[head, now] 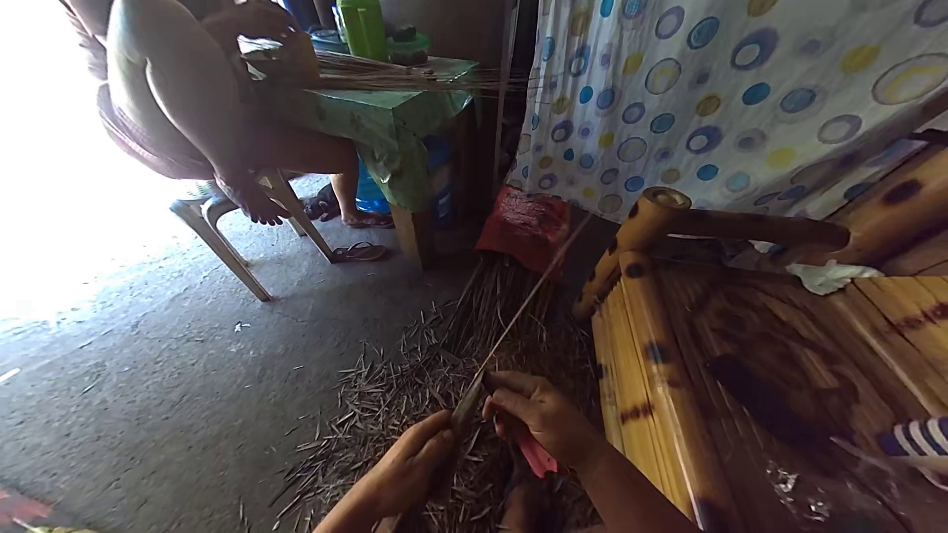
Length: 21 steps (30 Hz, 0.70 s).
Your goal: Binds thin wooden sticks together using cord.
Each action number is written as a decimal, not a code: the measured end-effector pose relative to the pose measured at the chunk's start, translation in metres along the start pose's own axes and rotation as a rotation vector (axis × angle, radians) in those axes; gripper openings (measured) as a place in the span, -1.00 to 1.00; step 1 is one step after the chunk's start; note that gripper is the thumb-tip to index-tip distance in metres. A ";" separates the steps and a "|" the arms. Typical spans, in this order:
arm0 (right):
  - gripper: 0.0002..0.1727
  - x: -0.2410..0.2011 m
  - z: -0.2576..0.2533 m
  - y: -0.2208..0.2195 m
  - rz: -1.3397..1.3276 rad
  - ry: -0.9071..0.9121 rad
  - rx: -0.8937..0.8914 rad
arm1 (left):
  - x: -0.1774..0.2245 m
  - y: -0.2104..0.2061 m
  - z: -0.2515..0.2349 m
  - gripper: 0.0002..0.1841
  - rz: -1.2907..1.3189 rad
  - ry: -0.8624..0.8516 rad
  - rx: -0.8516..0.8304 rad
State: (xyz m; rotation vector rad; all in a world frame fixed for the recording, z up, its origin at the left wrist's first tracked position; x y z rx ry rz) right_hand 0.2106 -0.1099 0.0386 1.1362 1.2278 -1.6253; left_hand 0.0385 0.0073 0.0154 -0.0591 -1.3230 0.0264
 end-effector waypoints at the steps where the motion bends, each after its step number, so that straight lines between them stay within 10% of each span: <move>1: -0.61 0.001 -0.001 0.000 -0.027 -0.010 -0.038 | 0.001 0.000 0.001 -0.61 -0.003 -0.018 -0.018; 21: -0.72 -0.028 -0.001 0.053 0.102 0.185 0.352 | -0.011 0.013 0.004 -0.67 -0.163 -0.024 0.221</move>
Point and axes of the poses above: each hand's wrist, its own z-axis away from the middle knuckle, its own y-axis out of the back of the hand, x = y × z, the point moved 5 cm from there along -z, towards the middle knuckle, and after that the axes turned 7 degrees about -x, right-handed, at the moved point
